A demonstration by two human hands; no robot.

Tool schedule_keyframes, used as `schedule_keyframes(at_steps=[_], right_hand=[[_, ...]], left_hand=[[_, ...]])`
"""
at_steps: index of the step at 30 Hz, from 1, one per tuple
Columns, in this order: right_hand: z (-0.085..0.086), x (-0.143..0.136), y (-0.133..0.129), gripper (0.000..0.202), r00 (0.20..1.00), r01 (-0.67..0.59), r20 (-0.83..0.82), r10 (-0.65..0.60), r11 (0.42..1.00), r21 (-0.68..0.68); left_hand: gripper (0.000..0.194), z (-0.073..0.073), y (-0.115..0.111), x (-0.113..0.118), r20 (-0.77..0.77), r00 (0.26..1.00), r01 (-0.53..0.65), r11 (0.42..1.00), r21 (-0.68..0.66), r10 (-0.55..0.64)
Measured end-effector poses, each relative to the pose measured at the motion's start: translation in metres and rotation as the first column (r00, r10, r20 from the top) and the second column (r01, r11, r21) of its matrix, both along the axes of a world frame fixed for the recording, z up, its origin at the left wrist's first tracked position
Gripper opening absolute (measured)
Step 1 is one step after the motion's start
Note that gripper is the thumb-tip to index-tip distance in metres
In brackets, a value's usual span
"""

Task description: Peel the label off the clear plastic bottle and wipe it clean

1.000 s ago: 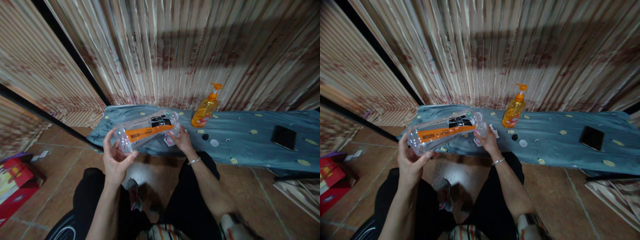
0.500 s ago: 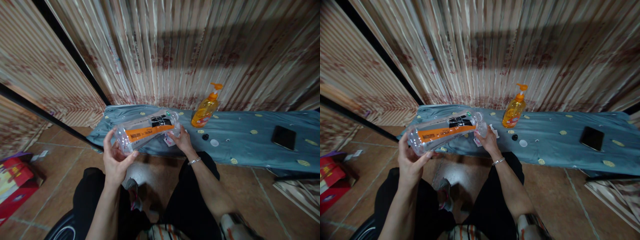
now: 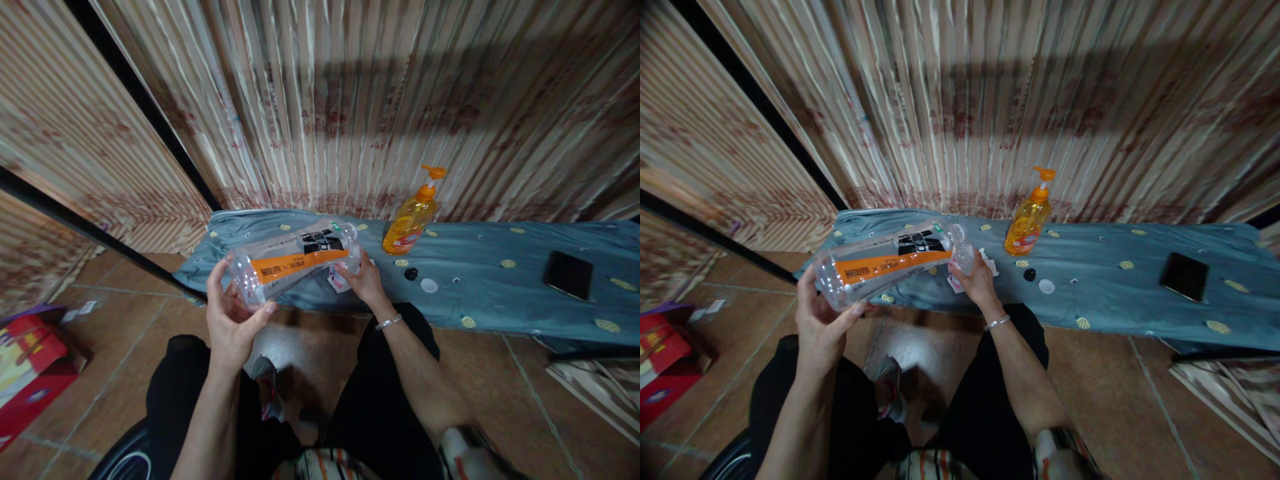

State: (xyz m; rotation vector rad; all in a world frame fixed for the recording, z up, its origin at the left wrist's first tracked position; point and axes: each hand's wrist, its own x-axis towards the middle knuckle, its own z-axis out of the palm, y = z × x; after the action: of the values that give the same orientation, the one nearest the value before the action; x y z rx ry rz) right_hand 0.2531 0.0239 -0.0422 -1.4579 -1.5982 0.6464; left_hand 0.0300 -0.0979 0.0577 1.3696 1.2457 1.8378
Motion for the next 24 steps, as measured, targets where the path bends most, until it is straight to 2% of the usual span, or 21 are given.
schedule_keyframes(at_steps=[11, 24], right_hand=[[0.0002, 0.0004, 0.0004, 0.063, 1.000, -0.010, -0.016, 0.010, 1.000, 0.011], [0.0057, -0.0004, -0.0014, 0.064, 1.000, -0.001, -0.010, 0.001, 0.999, -0.040]], left_hand=[[0.085, 0.0001, 0.0001, -0.0001, -0.013, 1.000, 0.005, 1.000, -0.001, -0.005], [0.084, 0.0009, 0.0007, 0.0012, -0.040, 0.999, -0.027, 1.000, 0.012, 0.027]])
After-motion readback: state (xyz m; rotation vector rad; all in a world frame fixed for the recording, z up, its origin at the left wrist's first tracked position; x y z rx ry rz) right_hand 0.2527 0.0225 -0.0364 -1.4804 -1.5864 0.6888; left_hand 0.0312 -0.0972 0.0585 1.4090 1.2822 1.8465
